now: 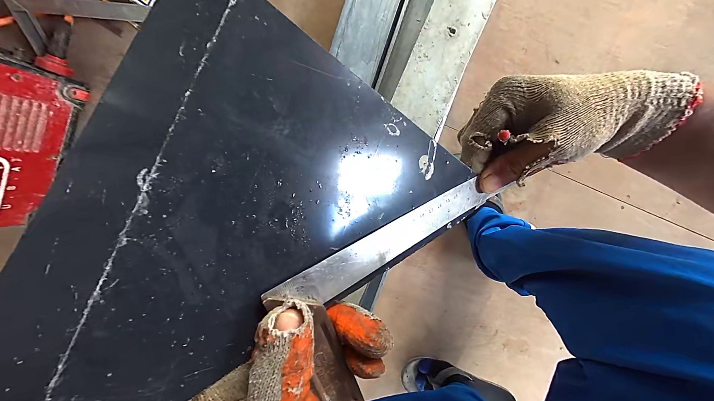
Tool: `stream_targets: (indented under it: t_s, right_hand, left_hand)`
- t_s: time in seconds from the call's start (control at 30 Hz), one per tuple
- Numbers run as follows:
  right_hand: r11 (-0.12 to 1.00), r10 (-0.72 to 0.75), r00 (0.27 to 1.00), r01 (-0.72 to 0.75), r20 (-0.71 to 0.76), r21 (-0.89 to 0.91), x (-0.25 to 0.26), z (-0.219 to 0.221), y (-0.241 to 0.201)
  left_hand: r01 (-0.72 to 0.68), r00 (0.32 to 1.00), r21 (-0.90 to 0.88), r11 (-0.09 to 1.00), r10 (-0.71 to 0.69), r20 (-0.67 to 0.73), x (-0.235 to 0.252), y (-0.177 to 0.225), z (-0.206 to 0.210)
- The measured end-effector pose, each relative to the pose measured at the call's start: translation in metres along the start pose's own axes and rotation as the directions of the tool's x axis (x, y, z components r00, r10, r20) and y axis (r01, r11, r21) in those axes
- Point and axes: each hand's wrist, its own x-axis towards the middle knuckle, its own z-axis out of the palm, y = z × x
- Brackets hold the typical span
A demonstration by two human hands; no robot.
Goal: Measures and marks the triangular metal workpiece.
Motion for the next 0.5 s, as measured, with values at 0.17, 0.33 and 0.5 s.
stream_targets:
  t_s: [0.17, 0.33, 0.5]
  right_hand:
    - [1.0, 0.019, 1.0, -0.019, 0.004, 0.008, -0.001, -0.001, -0.004]
    - [1.0, -0.001, 1.0, 0.001, 0.003, -0.025, -0.001, -0.002, -0.01]
    - [1.0, -0.003, 1.0, 0.003, 0.003, 0.0, -0.003, -0.001, -0.008]
  left_hand:
    - [0.02, 0.999, -0.071, 0.997, -0.017, 0.047, 0.002, 0.005, 0.006]
    - [0.028, 0.999, -0.057, 0.998, -0.03, -0.04, 0.003, 0.004, 0.002]
    - [0.021, 0.999, -0.092, 0.996, -0.017, 0.046, 0.0, 0.006, 0.004]
